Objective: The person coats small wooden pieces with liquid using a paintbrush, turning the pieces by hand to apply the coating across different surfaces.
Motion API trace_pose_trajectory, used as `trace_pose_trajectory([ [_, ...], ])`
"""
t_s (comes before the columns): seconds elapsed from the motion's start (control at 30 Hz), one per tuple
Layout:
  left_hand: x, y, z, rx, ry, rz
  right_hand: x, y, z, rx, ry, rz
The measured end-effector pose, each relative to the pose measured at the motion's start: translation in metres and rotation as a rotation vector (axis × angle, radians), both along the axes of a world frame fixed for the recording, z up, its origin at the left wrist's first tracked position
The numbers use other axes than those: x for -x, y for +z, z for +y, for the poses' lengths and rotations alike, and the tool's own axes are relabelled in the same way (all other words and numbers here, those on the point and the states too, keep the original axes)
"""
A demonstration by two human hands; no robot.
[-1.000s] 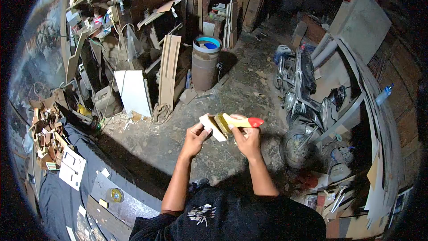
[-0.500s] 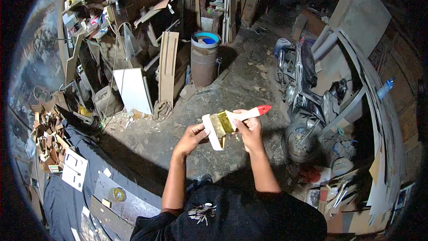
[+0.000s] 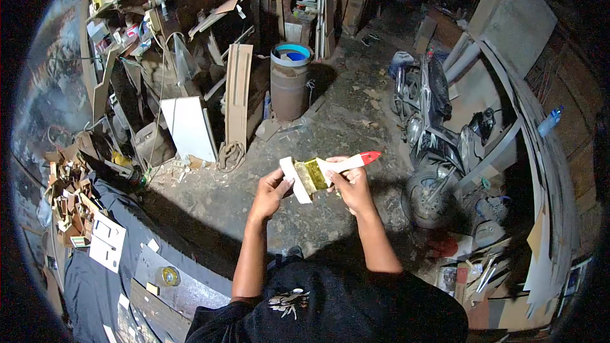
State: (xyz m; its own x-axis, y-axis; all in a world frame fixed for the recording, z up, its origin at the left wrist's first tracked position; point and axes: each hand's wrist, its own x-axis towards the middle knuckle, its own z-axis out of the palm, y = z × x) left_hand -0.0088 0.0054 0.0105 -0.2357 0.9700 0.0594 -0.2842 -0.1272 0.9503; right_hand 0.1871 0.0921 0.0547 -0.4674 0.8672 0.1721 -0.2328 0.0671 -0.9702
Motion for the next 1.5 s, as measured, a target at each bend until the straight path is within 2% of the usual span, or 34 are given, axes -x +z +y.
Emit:
trace_pose_trajectory([
  [0.17,0.011,-0.001,-0.003,0.038,0.018,0.034,-0.001,-0.004,-0.004,0.006,0.024,-0.161],
  [0.33,0.014,-0.003,-0.004,0.054,0.020,0.033,0.007,-0.013,-0.013,-0.080,-0.024,-0.126],
  [0.5,0.009,-0.004,-0.005,-0.002,0.013,0.201,0.015,-0.022,-0.014,-0.329,-0.283,-0.206],
  [0.8,-0.009,-0.004,-0.001,-0.108,0.086,0.216,0.011,-0.017,-0.008,-0.248,-0.363,-0.243],
  [0.87,-0.004,-0.010,0.002,-0.053,0.058,0.033,0.010,-0.013,-0.012,-0.244,-0.265,-0.168],
  [1.0,0.006,-0.005,0.003,-0.041,0.009,0.061,0.011,-0.008,-0.015,-0.335,-0.177,-0.166],
  [1.13,0.015,-0.010,0.001,0.051,-0.052,0.026,0.010,-0.009,-0.012,-0.306,-0.063,-0.068],
  [1.2,0.019,-0.013,-0.002,0.176,-0.139,-0.040,0.008,-0.008,-0.010,-0.400,-0.022,-0.064],
  [1.3,0.027,-0.022,-0.005,0.165,-0.236,-0.148,0.006,-0.016,-0.003,-0.376,0.054,-0.011],
  [1.5,0.037,-0.041,-0.004,0.177,-0.325,-0.214,0.001,-0.012,0.006,-0.507,0.207,-0.105],
])
